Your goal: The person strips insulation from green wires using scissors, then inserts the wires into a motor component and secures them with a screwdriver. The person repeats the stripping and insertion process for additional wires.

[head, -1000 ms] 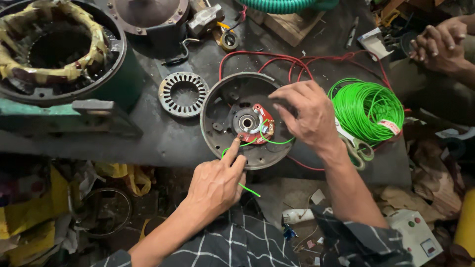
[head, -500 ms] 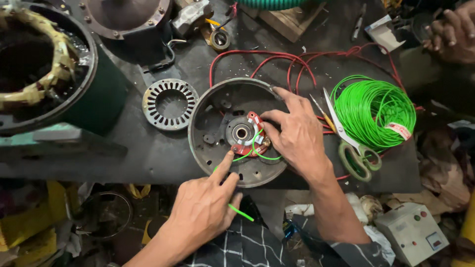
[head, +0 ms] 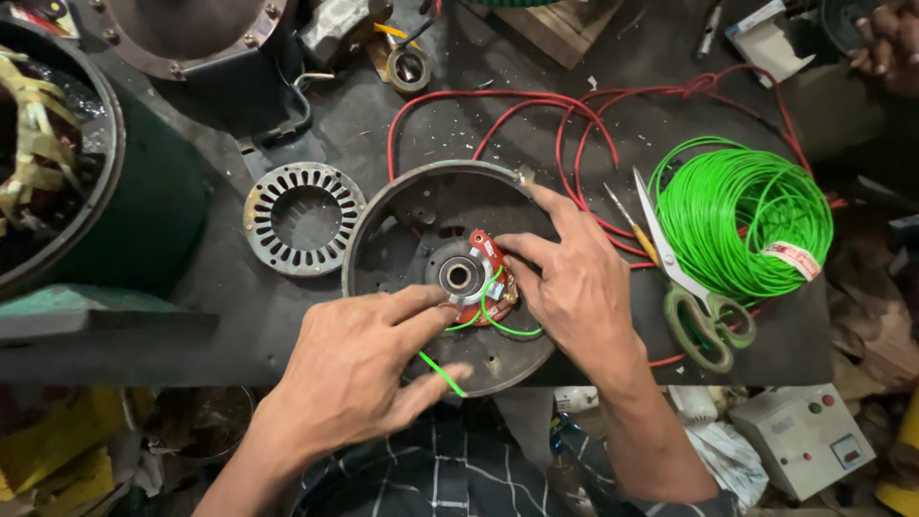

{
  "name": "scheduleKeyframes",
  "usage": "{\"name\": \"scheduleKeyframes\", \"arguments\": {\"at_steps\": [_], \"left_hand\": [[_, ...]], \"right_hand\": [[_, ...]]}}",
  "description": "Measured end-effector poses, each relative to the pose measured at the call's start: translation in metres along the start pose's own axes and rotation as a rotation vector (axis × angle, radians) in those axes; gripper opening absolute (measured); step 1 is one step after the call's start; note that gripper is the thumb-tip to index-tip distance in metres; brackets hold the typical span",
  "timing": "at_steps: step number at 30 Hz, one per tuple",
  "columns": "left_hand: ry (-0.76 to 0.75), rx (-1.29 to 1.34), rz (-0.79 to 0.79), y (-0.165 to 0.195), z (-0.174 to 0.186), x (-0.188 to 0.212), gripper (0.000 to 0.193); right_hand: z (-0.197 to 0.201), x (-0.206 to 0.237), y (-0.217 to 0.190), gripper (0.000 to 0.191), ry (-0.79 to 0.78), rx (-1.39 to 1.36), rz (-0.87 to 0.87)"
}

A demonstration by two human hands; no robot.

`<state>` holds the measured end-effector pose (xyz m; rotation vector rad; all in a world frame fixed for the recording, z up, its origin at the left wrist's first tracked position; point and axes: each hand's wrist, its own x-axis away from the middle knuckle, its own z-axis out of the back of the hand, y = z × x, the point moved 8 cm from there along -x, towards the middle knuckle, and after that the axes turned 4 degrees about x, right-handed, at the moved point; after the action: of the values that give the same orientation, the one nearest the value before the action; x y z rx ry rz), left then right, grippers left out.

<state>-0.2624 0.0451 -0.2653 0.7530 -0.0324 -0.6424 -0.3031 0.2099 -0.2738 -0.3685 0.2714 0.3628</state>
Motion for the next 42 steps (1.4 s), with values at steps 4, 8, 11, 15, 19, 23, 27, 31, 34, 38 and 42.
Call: {"name": "scheduleKeyframes", "arguments": {"at_steps": [4,8,11,15,19,23,27,31,34,38,42], "left_hand": [[0.061,-0.135,-0.038,-0.009,-0.008,-0.002,0.028],[0.014,-0.141,-0.117,-0.017,-0.017,-0.006,0.032],[0.067,-0.180,-0.155,-0.022,-0.016,-0.010,0.034],[0.061,-0.150,-0.133,-0.036,-0.013,-0.017,0.044],[0.191,-0.245,-0.238,-0.035,0.000,-0.025,0.062],[0.207,-0.346,-0.250,-0.039,0.001,-0.041,0.084],[0.089,-0.280,-0.235,-0.052,-0.006,-0.059,0.105],[-0.033,-0.218,-0.129,-0.066,-0.019,-0.062,0.107],[-0.030,-0.208,-0.118,-0.071,-0.022,-0.061,0.108],[-0.039,-0.195,-0.107,-0.077,-0.024,-0.059,0.108],[-0.018,-0.178,-0.122,-0.078,-0.026,-0.058,0.109]], "right_hand": [[-0.009,0.004,0.000,0.025,-0.018,0.000,-0.029],[-0.014,0.006,-0.003,0.025,-0.012,-0.017,-0.024],[-0.018,0.008,-0.004,0.025,-0.016,-0.022,-0.027],[-0.022,0.013,-0.006,0.025,-0.006,-0.033,-0.021],[-0.030,0.017,-0.006,0.023,0.014,-0.078,-0.058],[-0.037,0.021,-0.004,0.018,0.024,-0.137,-0.107],[-0.042,0.024,-0.002,0.017,0.008,-0.147,-0.149],[-0.044,0.024,-0.006,0.020,0.001,-0.122,-0.118],[-0.047,0.023,-0.008,0.022,-0.022,-0.124,-0.121],[-0.051,0.022,-0.010,0.023,-0.033,-0.096,-0.109],[-0.054,0.022,-0.010,0.024,-0.038,-0.066,-0.104]]}}
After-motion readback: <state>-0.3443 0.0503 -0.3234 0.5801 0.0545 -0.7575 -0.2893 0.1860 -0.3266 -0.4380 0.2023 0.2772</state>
